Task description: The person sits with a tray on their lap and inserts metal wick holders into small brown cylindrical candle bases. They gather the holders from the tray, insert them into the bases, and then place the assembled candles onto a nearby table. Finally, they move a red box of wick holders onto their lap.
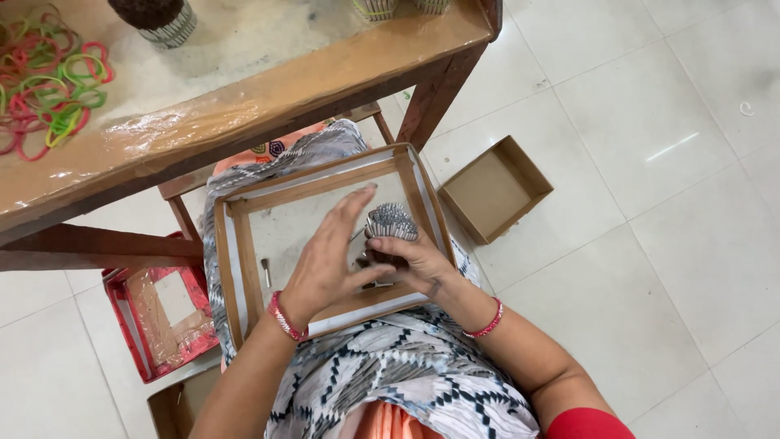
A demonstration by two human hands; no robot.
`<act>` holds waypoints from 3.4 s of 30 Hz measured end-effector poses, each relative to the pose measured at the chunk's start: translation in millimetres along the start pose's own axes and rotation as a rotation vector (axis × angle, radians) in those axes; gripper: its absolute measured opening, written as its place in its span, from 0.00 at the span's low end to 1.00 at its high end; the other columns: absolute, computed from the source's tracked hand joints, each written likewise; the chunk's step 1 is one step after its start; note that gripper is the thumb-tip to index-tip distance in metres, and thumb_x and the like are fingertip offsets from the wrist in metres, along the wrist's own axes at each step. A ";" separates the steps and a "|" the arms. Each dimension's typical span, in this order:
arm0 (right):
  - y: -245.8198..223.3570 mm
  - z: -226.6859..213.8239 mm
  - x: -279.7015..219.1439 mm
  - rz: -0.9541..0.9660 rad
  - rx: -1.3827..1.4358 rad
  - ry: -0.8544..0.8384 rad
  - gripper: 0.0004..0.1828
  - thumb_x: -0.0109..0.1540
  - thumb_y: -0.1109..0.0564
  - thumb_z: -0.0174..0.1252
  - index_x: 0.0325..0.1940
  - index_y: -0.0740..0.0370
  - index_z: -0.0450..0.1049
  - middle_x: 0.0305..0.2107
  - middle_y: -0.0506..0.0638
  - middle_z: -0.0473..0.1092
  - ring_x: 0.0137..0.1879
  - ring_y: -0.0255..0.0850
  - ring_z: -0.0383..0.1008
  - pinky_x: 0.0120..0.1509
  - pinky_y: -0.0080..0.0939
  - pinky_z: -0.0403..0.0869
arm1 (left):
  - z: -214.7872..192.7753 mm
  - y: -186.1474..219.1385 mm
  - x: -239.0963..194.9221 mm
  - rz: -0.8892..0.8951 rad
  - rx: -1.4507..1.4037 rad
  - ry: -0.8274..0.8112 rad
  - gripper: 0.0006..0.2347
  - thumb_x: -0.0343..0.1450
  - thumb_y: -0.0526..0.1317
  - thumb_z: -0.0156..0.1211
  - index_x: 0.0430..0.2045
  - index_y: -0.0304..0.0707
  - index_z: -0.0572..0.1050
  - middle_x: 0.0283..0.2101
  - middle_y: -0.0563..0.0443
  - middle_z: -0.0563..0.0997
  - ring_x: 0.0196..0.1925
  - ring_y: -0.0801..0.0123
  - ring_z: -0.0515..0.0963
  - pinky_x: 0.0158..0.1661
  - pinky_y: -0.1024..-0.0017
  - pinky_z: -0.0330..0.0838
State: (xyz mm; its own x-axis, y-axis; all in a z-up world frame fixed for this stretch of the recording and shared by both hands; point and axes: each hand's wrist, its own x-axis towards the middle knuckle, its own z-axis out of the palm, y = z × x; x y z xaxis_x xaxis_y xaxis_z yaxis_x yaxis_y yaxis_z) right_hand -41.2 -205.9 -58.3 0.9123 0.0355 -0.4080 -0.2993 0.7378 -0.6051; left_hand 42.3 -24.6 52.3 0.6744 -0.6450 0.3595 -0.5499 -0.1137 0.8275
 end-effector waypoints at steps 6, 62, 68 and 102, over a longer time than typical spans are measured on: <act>13.0 2.1 -2.7 0.069 0.128 -0.052 0.20 0.60 0.66 0.65 0.56 0.64 0.71 0.43 0.52 0.76 0.51 0.43 0.79 0.55 0.45 0.80 | 12.8 -20.7 -13.0 0.162 0.269 -0.170 0.37 0.59 0.38 0.76 0.66 0.44 0.65 0.70 0.52 0.72 0.75 0.60 0.69 0.72 0.64 0.66; 4.5 12.3 -12.5 -0.192 -0.170 0.176 0.17 0.59 0.64 0.69 0.51 0.65 0.75 0.39 0.49 0.77 0.45 0.36 0.78 0.51 0.37 0.79 | 17.8 -16.1 -47.4 -0.335 -0.023 0.001 0.15 0.69 0.31 0.64 0.50 0.34 0.72 0.36 0.47 0.84 0.36 0.67 0.87 0.37 0.71 0.81; 0.3 -11.1 -5.4 -0.117 -0.089 0.189 0.14 0.60 0.64 0.68 0.49 0.65 0.76 0.39 0.50 0.77 0.46 0.39 0.80 0.54 0.41 0.81 | 22.6 -51.1 -70.5 -0.196 0.559 -0.238 0.17 0.60 0.30 0.66 0.42 0.35 0.75 0.37 0.43 0.80 0.42 0.51 0.81 0.40 0.60 0.77; -28.5 -19.4 -6.5 -0.040 -0.017 0.153 0.16 0.59 0.65 0.68 0.49 0.64 0.73 0.37 0.51 0.78 0.46 0.42 0.80 0.54 0.43 0.81 | 24.5 -80.9 -59.1 0.178 0.513 -0.449 0.08 0.67 0.32 0.61 0.38 0.39 0.74 0.36 0.49 0.79 0.43 0.57 0.81 0.46 0.62 0.77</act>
State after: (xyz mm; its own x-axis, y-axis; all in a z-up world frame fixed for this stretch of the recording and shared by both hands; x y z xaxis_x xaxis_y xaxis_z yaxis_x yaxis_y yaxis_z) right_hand -44.0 -240.2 -51.6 0.8706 -0.0980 -0.4821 -0.2693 0.7252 -0.6337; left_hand 34.8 4.2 -46.5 0.3447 -0.9239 0.1665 -0.8705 -0.2482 0.4250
